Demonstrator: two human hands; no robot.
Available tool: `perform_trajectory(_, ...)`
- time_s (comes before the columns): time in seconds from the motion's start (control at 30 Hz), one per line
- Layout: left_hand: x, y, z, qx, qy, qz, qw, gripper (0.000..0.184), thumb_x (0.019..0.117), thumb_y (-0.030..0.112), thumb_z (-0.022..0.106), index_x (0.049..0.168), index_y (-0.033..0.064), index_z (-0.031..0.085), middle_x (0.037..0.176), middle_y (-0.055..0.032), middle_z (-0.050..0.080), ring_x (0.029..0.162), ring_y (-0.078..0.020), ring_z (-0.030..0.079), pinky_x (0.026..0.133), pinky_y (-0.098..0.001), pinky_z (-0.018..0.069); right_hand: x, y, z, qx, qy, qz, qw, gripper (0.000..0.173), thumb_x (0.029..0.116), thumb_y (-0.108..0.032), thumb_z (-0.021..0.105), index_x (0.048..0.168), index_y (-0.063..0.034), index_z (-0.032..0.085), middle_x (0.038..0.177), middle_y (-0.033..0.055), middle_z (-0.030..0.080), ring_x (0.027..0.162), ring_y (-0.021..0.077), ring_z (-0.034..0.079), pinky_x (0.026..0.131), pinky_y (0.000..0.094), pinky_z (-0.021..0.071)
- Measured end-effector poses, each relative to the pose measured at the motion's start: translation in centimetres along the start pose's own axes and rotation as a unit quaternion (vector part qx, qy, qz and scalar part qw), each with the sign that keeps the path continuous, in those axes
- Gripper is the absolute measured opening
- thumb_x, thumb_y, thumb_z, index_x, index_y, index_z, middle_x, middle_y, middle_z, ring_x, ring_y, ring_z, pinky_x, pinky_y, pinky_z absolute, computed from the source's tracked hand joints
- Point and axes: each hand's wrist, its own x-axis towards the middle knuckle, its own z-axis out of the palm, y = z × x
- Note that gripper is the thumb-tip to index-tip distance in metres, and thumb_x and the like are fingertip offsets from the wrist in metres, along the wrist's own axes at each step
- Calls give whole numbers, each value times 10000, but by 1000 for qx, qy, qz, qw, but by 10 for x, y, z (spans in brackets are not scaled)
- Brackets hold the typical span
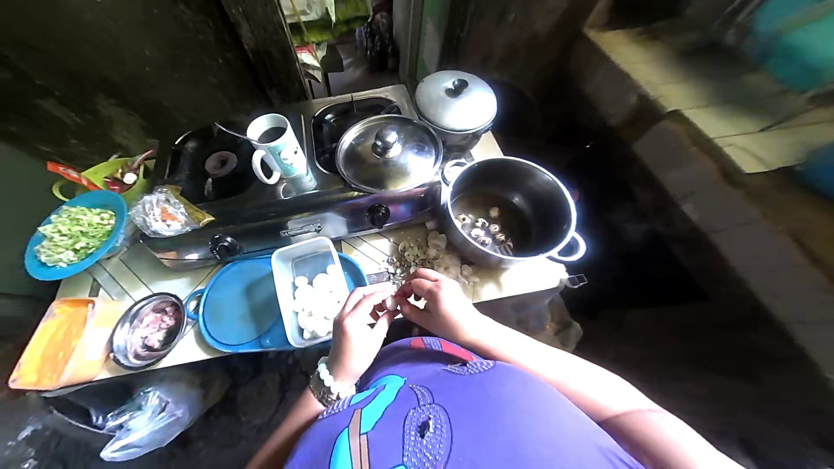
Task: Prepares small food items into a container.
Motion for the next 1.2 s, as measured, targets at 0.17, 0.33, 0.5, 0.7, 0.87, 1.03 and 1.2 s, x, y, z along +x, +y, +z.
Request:
perform_trajectory(0.17, 0, 5, -8, -86, -37, -76, 993, 282, 837, 11, 774, 1086, -102, 706, 1136, -175, 682, 959, -102, 713, 842, -220, 605, 2, -4, 3, 18, -33, 48, 998, 165, 902, -121, 637, 889, 33, 696, 853, 160, 670, 743, 180, 627, 679, 267, 507)
perform_trajectory(0.33, 4, 4, -13, -317, -28, -215, 923, 282, 841, -88, 720, 1116, -47, 670, 1023, -44, 737, 891, -129, 726, 841, -318, 621, 3, 2, 3, 48, -44, 97, 993, 193, 932, -109, 588, 909, 58, 681, 855, 163, 651, 752, 164, 609, 687, 255, 493)
perform_trajectory(0.5, 8, 8, -12, -421, 12, -273, 865, 287, 896, -116, 635, 1173, -39, 652, 999, -65, 746, 875, -167, 739, 854, -336, 624, 13, 31, 0, -8, -101, 227, 969, 241, 990, -97, 576, 1106, 79, 692, 1094, 236, 673, 971, 282, 669, 888, 376, 533)
perform_trajectory(0.7, 8, 2, -8, -419, -2, -246, 874, 332, 887, -94, 666, 1216, -51, 642, 1109, -85, 730, 963, -167, 725, 898, -335, 606, 14, 18, -9, 22, -58, 136, 989, 261, 997, -174, 609, 1128, 15, 733, 1104, 199, 696, 886, 192, 678, 804, 278, 552)
perform_trajectory(0.87, 9, 5, -2, -284, 11, -172, 943, 344, 826, -104, 741, 1163, -100, 670, 1158, -110, 702, 1004, -134, 712, 908, -289, 608, 15, -2, -3, 123, -22, 54, 991, 297, 971, -295, 683, 976, -6, 753, 888, 81, 696, 766, 31, 620, 702, 151, 502)
perform_trajectory(1.03, 4, 4, -1, -109, 33, -69, 991, 345, 799, -22, 794, 1114, -128, 700, 1135, -178, 678, 967, -95, 713, 856, -215, 604, 13, -7, 2, 99, -7, 47, 994, 225, 950, -206, 671, 938, 2, 755, 844, 81, 724, 728, 28, 646, 693, 153, 515)
perform_trajectory(1.2, 1, 1, 2, -40, 39, -18, 998, 322, 811, -4, 781, 1115, -95, 724, 1105, -185, 689, 974, -98, 708, 872, -209, 589, 8, -13, 11, 6, 51, 9, 999, 133, 859, -115, 679, 854, -8, 757, 781, 103, 722, 691, 113, 679, 649, 215, 537)
